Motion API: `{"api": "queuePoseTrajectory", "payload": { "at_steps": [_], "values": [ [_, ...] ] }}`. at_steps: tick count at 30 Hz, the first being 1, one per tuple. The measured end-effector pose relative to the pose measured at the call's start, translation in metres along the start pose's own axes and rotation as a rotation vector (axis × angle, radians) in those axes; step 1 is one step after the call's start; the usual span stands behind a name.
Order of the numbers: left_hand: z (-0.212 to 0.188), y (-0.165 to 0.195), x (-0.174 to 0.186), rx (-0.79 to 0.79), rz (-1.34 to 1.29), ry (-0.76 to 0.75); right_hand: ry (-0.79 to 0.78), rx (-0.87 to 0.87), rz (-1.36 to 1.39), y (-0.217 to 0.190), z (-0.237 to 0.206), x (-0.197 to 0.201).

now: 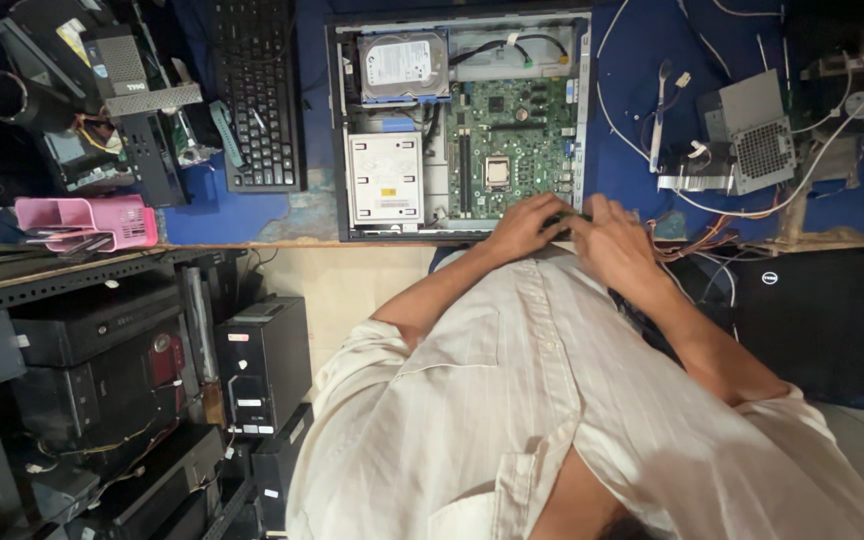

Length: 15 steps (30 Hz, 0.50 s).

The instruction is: The person works on an open desktop computer case on a workbench. They install a RAM module into the motherboard, use a screwdriver on the board, handle internal cables and connectors, and press components into place inside the case.

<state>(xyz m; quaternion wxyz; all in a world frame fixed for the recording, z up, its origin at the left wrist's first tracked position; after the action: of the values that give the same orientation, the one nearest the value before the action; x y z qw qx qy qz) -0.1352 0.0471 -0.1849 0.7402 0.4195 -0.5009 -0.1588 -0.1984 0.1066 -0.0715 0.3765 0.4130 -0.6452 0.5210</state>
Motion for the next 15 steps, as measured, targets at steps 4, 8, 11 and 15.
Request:
{"api": "queuePoseTrajectory", "payload": {
  "at_steps": [4, 8, 11, 15],
  "values": [
    [0.0, 0.001, -0.005, 0.023, -0.03, -0.035, 0.001, -0.15, 0.098, 0.014, -0.002, -0.002],
    [0.003, 0.001, -0.006, 0.022, -0.006, 0.002, -0.015, -0.212, 0.118, 0.022, -0.006, -0.004],
    [0.005, 0.001, -0.01, 0.007, 0.021, 0.019, 0.044, -0.077, 0.022, 0.013, -0.009, 0.002],
    [0.002, -0.005, -0.012, 0.05, 0.006, 0.002, 0.152, -0.103, 0.136, 0.017, -0.012, 0.011]
  ]
}}
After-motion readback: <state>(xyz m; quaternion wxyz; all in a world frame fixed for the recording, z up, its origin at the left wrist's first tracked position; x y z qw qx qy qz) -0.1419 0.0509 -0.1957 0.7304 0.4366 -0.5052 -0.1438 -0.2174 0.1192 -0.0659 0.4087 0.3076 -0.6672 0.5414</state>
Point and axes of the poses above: each hand's wrist, its own z-axis towards the middle knuckle, its own x-axis out of the back of the hand, y = z × x, the point moved 9 cm from there along z, towards the middle knuckle, and after that the axes turned 8 degrees about z, right-handed, at the moved point
